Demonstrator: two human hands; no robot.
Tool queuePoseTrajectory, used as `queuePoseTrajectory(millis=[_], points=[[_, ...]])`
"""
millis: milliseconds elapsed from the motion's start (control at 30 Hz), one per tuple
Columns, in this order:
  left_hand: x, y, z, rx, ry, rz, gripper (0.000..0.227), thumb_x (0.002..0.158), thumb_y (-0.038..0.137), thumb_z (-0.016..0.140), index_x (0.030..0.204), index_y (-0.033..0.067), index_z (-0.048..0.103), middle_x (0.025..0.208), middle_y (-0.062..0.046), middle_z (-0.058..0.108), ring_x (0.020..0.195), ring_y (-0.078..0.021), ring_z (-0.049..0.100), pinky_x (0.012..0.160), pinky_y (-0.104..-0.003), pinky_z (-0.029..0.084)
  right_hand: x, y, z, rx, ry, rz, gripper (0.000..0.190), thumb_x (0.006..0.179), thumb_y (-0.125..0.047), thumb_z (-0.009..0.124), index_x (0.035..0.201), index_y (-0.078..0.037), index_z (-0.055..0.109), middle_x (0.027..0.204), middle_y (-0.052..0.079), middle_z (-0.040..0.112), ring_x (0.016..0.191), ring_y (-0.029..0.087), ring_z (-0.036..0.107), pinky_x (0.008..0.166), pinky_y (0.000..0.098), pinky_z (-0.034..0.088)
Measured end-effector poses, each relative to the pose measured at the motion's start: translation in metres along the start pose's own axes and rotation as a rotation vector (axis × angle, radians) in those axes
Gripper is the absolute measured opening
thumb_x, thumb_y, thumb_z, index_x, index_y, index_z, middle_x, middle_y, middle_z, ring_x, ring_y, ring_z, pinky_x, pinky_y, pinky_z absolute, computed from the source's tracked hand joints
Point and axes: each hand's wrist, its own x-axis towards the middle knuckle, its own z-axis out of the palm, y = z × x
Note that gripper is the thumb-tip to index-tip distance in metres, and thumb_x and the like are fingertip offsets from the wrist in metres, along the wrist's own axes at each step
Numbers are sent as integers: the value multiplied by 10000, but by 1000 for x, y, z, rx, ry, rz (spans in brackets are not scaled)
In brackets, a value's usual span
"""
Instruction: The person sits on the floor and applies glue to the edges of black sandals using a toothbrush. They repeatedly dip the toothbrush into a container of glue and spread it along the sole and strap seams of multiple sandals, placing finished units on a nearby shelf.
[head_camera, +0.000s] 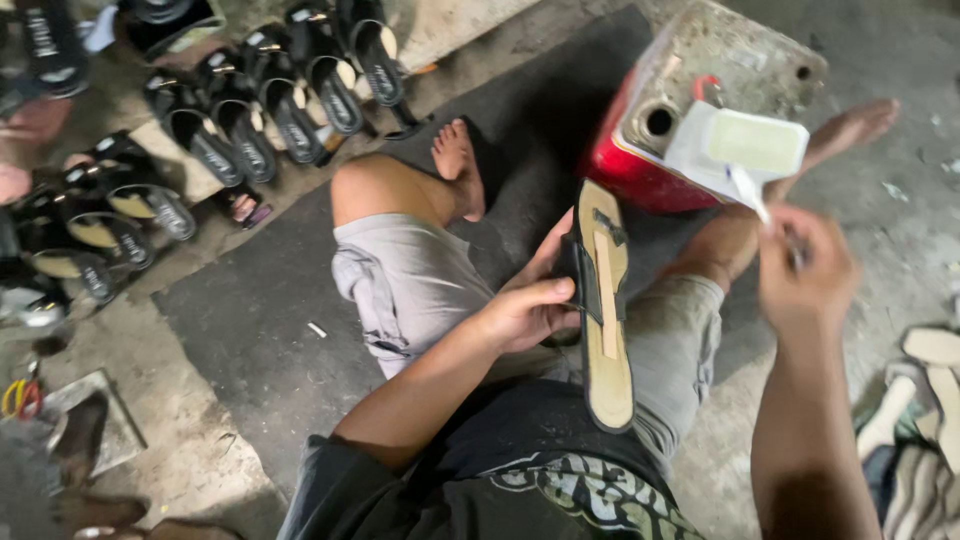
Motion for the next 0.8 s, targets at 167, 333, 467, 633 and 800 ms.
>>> queuePoseTrajectory(millis=[167, 333, 467, 633, 800], points=[[-5, -16, 5, -134, -11, -77, 947, 978, 262, 670, 1703, 272, 60, 1503, -155, 506, 1203, -352, 661, 993, -496, 557, 52, 51, 21, -381, 21, -35, 145, 1014, -222, 690, 1133, -154, 735, 1074, 115, 738, 946, 351, 708, 776, 449, 538], [-13, -16, 4, -30, 149, -170, 942, 932, 176, 662, 1678, 294, 99, 1440, -159, 525, 1148, -274, 666, 866, -498, 618, 82, 64, 44, -572, -44, -53, 109, 977, -210, 712, 1079, -183, 735, 991, 99, 720, 857, 349, 693, 704, 493, 502], [-11, -10, 1, 54, 181, -103, 907, 948, 123, 647, 1680, 281, 135, 1412, -153, 552, 1103, -259, 674, 750, -422, 628, 81, 60, 35, -623, -35, -77, 145, 923, -206, 717, 1065, -209, 750, 966, 89, 722, 841, 335, 697, 673, 481, 494], [-1, 0, 1, 181, 275, -3, 874, 952, 65, 625, 1672, 245, 163, 1421, -120, 555, 1079, -230, 675, 707, -360, 634, 59, 54, 12, -541, -40, 20, 157, 935, -224, 718, 1083, -207, 764, 997, 76, 739, 864, 330, 699, 705, 471, 492], [9, 7, 9, 188, 245, 59, 882, 955, 41, 636, 1672, 228, 157, 1438, -113, 547, 1099, -218, 676, 713, -352, 636, 42, 47, 4, -514, -108, 104, 151, 938, -237, 737, 1081, -203, 775, 1027, 68, 761, 904, 307, 712, 742, 461, 509]])
